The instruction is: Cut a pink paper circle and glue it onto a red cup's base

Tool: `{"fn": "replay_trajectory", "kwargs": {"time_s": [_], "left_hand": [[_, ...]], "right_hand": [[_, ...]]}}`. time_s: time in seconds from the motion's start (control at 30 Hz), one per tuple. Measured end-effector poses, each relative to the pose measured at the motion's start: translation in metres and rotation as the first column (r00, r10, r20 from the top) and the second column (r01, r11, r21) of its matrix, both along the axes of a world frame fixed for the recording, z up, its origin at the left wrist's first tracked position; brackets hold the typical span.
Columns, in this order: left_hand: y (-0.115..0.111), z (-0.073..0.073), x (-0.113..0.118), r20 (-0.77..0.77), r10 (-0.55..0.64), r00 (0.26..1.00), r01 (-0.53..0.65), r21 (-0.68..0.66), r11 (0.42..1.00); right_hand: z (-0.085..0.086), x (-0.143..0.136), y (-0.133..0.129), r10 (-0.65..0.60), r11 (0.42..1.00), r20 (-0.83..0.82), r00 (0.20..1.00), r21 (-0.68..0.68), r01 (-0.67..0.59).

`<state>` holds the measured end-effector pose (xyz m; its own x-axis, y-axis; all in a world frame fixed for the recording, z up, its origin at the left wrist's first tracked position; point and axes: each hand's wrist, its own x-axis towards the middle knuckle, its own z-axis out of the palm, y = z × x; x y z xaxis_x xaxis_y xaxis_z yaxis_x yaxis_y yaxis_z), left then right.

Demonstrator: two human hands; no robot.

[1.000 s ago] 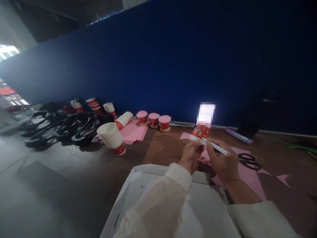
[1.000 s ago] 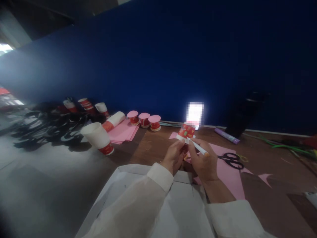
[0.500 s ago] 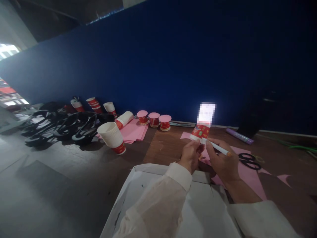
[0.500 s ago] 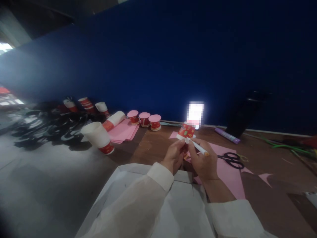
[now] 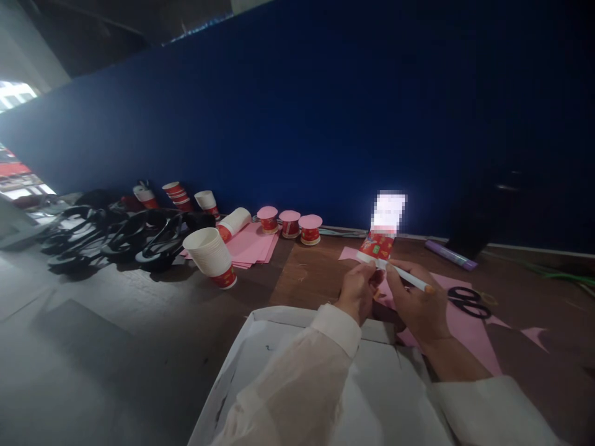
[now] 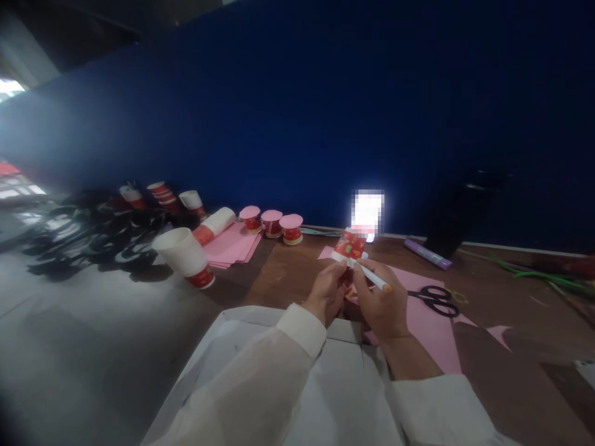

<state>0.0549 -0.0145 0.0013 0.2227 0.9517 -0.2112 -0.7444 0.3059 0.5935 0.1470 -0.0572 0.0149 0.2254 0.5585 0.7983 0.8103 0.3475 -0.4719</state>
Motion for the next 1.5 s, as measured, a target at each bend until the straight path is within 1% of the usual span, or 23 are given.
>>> {"fn": "replay_trajectory", "kwargs": {"time_s": [0.13, 0.2, 0.4, 0.6, 0.77, 0.93, 1.07, 1.23, 1.37, 1.5], "left_hand": [[-0.001, 0.001, -0.001, -0.005, -0.007, 1.000, 0.007, 0.016, 1.000], [-0.001, 0.002, -0.001, -0.013, -0.012, 1.000, 0.012, 0.003, 1.000], [-0.002, 0.004, -0.001, -0.010, -0.007, 1.000, 0.007, 0.001, 1.000], [-0.002, 0.004, -0.001, -0.036, -0.007, 0.999, 0.006, -0.037, 0.999], [0.000, 0.003, 0.000, 0.008, 0.020, 1.000, -0.020, 0.002, 1.000], [0.001, 0.002, 0.001, 0.002, 0.016, 1.000, -0.016, -0.002, 1.000], [0.000, 0.002, 0.000, 0.004, 0.019, 1.000, -0.019, -0.001, 1.000], [0.004, -0.003, 0.001, 0.076, 0.011, 0.997, -0.014, 0.044, 0.999], [0.007, -0.008, 0.003, 0.074, 0.012, 0.997, -0.014, 0.029, 0.999], [0.007, -0.009, 0.003, 0.067, 0.022, 0.997, -0.024, 0.024, 0.999]], "right_hand": [[-0.002, 0.001, 0.000, -0.003, 1.000, 0.000, 1.000, 0.009, 0.003], [-0.003, 0.001, 0.000, 0.000, 1.000, 0.001, 1.000, -0.005, 0.000], [-0.001, 0.000, -0.001, 0.009, 1.000, -0.003, 1.000, -0.015, -0.009], [0.000, 0.000, -0.002, 0.014, 0.999, -0.017, 1.000, -0.044, -0.015], [0.001, -0.001, -0.002, 0.017, 0.999, -0.011, 1.000, -0.034, -0.018], [0.001, -0.001, -0.003, 0.021, 0.998, -0.005, 1.000, -0.064, -0.021], [0.001, 0.000, -0.002, 0.024, 0.998, -0.015, 1.000, -0.063, -0.025], [0.001, -0.002, -0.002, 0.028, 0.997, -0.016, 0.999, -0.065, -0.029], [0.000, -0.002, -0.002, 0.027, 0.997, -0.008, 1.000, -0.067, -0.028], [0.000, -0.002, -0.002, 0.022, 0.997, 0.000, 1.000, -0.073, -0.022]]}}
